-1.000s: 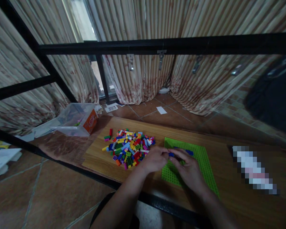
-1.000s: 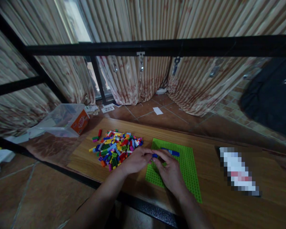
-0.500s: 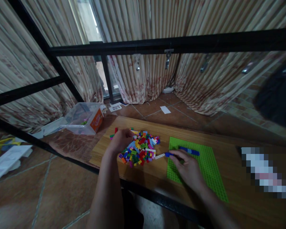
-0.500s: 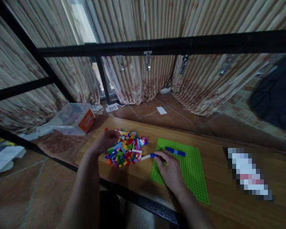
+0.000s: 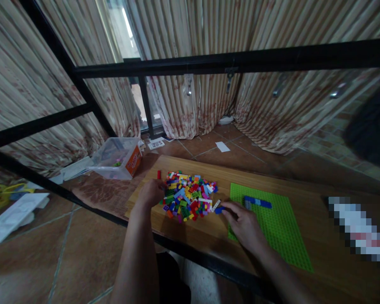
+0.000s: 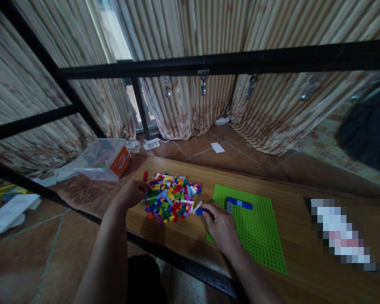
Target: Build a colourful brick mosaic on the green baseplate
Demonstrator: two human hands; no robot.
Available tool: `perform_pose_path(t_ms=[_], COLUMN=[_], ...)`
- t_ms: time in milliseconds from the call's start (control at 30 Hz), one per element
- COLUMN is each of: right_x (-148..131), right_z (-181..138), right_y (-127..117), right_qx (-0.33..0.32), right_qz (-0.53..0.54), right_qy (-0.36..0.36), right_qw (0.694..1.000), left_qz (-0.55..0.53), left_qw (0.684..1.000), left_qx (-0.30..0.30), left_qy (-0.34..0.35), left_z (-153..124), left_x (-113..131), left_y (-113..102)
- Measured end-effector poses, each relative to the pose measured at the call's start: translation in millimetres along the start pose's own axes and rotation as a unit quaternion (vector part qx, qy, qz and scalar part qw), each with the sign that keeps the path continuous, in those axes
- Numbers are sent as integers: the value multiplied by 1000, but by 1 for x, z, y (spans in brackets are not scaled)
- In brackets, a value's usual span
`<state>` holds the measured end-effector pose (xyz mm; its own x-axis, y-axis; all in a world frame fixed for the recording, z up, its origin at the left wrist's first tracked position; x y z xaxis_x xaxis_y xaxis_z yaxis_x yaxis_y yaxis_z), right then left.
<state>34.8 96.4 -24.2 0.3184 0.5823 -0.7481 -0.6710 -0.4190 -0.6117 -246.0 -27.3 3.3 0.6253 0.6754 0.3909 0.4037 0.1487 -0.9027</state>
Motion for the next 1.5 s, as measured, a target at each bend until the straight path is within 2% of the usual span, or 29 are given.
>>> perform_pose_path(t_ms=[100, 467, 567, 633, 700, 800, 867, 933, 1033, 1167, 1267, 1367, 1500], right_x=[-1, -11, -12, -8, 2, 24, 37, 43, 35, -6, -26, -24, 5], right_z=[1, 1, 1, 2, 2, 1, -1, -2, -2, -2, -9, -16, -22], right_y=[-3, -11, -23, -37, -53, -76, -86, -91, -90, -75, -65, -64, -74], right_qx=[23, 39, 65, 98, 143, 205, 232, 242, 203, 53, -33, -59, -48], right_qz=[-8, 6, 18, 32, 54, 110, 151, 180, 196, 143, 105, 81, 33], right_qy=[-4, -31, -27, -12, 18, 86, 127, 151, 128, 13, -43, -46, -3], right_qw=[1000, 999, 997, 995, 988, 969, 953, 941, 951, 988, 993, 994, 998], left_qz=[5, -3, -41, -116, -236, -392, -449, -469, -476, -472, -459, -433, -390], left_qw=[1000, 1000, 998, 991, 970, 910, 873, 850, 834, 818, 805, 799, 831], left_qx=[-3, 4, 40, 57, 31, -48, -85, -127, -183, -234, -270, -312, -308], left_qy=[-3, -3, -5, 15, 44, 123, 172, 202, 209, 230, 262, 276, 250], left_z=[0, 0, -5, -11, -17, -27, -33, -39, -47, -57, -66, -74, -68], left_x=[0, 6, 5, 12, 28, 73, 105, 133, 162, 186, 200, 210, 209], left_y=[-1, -1, -14, -23, -23, -6, 8, 28, 59, 86, 100, 114, 127])
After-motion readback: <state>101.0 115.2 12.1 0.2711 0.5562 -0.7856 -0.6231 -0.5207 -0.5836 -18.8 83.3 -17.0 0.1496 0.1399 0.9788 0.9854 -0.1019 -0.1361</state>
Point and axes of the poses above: each hand's wrist, its own z-axis towards the middle knuckle, its own y-axis out of the palm, x = y × z, the point moved 9 cm from there along z, towards the middle knuckle
